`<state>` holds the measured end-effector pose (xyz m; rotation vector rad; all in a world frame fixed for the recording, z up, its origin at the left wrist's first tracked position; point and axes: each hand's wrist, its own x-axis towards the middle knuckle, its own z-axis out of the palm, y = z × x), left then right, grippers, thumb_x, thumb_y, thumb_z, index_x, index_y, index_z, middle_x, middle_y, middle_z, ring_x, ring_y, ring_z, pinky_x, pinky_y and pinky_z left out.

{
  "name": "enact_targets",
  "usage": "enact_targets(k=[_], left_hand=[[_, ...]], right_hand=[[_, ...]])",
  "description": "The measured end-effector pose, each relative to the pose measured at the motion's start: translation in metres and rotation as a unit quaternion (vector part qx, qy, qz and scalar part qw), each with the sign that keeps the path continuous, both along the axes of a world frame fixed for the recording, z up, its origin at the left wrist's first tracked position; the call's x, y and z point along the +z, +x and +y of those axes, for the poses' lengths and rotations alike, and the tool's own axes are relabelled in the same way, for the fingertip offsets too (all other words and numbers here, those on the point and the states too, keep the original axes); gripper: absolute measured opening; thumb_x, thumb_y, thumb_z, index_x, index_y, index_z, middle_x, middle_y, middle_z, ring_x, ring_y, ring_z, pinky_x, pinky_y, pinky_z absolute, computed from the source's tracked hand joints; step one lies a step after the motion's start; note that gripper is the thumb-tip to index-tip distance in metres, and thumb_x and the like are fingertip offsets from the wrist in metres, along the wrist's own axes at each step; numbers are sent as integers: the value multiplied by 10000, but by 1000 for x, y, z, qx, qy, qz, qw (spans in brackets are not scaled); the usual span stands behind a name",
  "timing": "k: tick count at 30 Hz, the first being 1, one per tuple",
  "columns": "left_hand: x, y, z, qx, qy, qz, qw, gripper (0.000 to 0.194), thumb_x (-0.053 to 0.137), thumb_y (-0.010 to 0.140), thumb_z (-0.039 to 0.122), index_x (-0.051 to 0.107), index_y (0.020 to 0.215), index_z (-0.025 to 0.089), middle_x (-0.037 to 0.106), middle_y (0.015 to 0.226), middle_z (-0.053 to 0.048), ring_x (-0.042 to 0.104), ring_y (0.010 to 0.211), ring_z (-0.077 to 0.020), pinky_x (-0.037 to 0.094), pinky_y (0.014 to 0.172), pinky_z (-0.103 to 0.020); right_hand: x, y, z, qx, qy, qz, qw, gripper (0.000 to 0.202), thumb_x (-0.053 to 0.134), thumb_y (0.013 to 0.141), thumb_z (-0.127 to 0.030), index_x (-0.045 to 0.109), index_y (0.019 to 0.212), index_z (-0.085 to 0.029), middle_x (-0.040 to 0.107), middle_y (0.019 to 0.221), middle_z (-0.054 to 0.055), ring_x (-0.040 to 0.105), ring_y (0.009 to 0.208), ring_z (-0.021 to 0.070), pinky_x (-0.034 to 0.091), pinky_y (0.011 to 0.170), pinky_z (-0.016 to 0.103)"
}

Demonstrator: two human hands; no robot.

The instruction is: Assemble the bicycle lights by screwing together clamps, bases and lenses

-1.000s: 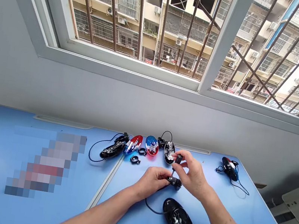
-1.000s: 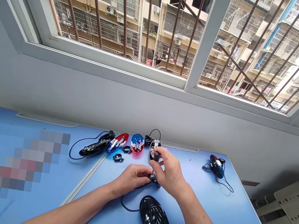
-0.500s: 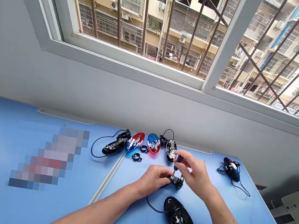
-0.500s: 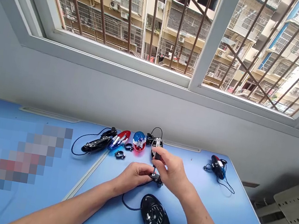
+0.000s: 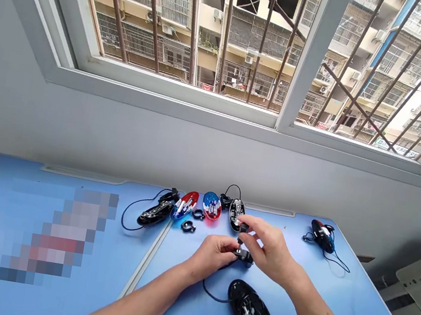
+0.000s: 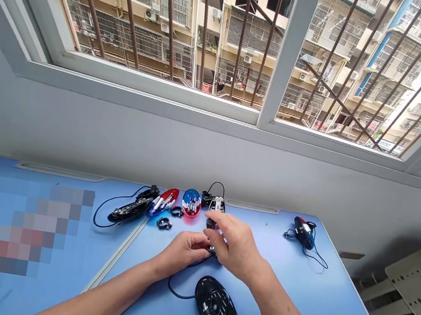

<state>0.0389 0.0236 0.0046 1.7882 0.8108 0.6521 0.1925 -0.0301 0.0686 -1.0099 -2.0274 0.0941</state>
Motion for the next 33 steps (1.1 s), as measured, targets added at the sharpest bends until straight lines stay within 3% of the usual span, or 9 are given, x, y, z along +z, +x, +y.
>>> enact_targets(k=[4, 9, 14, 19, 27, 33], left_hand=[[2, 0, 0, -3, -6, -5, 1000, 136, 508, 602, 201, 632, 629, 154, 472, 542, 45, 383, 544, -112, 290, 505, -208], [0, 0, -1, -3, -13, -10, 1000, 125, 490, 600, 200, 610, 590, 166, 428, 526, 53, 364, 531, -109, 270, 499, -209], [-1, 0, -1, -1, -13, -11, 1000, 97, 484, 582, 184, 580, 576, 170, 412, 529, 59, 371, 538, -110, 269, 513, -215], [0, 0, -1, -2, -11, -9, 1000, 86, 497, 590, 205, 576, 583, 171, 416, 525, 61, 354, 523, -107, 263, 510, -220], [2, 0, -1, -10, -3, -18, 1000, 64, 483, 585, 191, 539, 560, 170, 389, 525, 65, 323, 536, -104, 253, 517, -220], [0, 1, -1, -16, -17, -18, 1000, 124, 492, 609, 217, 598, 630, 158, 419, 539, 57, 353, 532, -109, 259, 495, -214]], right_hand=[[11, 2, -7, 24, -71, 2, 997, 308, 445, 897, -137, 538, 1177, -224, 687, 1023, 65, 659, 851, 153, 546, 719, 279], [11, 3, -4, 11, -129, 57, 990, 166, 472, 895, -166, 523, 1044, -218, 698, 940, 47, 662, 777, 136, 544, 686, 261], [5, 0, 1, 1, -101, 66, 993, 64, 504, 869, -190, 503, 927, -216, 657, 831, 24, 628, 695, 125, 540, 649, 248], [-6, -4, 5, -62, -41, 61, 995, 95, 575, 824, -239, 483, 834, -219, 581, 694, -11, 569, 603, 128, 522, 584, 248], [-16, -3, 9, -64, 38, 11, 997, 329, 492, 893, -191, 512, 1218, -240, 628, 836, 43, 573, 633, 141, 521, 587, 258], [-4, 8, 4, 19, -29, -13, 999, 531, 380, 900, -91, 328, 1406, -247, 598, 1229, 115, 614, 1050, 190, 539, 841, 335]])
